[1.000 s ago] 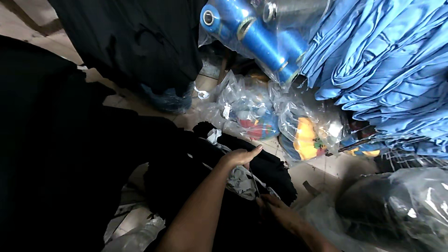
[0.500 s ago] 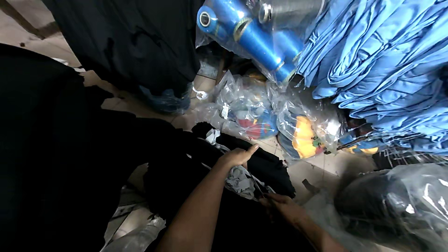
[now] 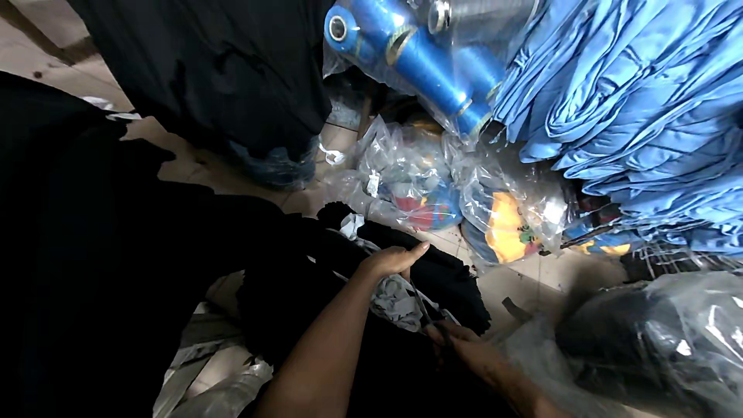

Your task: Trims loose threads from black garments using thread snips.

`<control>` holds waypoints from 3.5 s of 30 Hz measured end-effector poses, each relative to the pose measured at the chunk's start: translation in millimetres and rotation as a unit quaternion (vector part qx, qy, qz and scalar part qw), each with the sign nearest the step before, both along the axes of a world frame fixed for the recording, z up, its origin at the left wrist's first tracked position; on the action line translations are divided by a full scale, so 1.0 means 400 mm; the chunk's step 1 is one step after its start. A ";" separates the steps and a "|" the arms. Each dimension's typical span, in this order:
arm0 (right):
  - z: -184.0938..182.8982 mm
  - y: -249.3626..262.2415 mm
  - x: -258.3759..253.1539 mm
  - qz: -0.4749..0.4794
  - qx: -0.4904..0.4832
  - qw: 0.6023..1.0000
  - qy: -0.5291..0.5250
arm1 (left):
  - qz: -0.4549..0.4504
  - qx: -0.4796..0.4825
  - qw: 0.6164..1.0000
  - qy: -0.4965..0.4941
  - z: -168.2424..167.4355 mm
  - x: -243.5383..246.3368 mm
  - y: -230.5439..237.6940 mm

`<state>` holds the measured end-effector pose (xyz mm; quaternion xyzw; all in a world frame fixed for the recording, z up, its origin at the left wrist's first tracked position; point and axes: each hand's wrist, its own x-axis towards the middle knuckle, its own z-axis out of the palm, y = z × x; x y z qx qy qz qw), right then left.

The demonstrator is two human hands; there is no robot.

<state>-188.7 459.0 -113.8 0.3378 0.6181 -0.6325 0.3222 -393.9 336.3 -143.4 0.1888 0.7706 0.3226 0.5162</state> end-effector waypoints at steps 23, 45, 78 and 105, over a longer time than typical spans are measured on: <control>0.056 0.043 -0.006 0.024 -0.040 0.997 -0.069 | -0.238 0.036 0.964 0.116 -0.045 -0.045 0.000; 0.143 0.028 -0.028 0.347 0.084 0.929 -0.102 | -0.251 -0.026 0.952 0.173 0.007 -0.006 0.037; 0.167 0.115 -0.017 0.184 0.134 0.973 -0.028 | -0.246 -0.061 0.948 0.191 0.008 0.005 0.060; 0.160 0.106 -0.020 -0.018 0.053 0.998 -0.025 | -0.263 -0.169 0.920 0.237 0.041 -0.017 0.043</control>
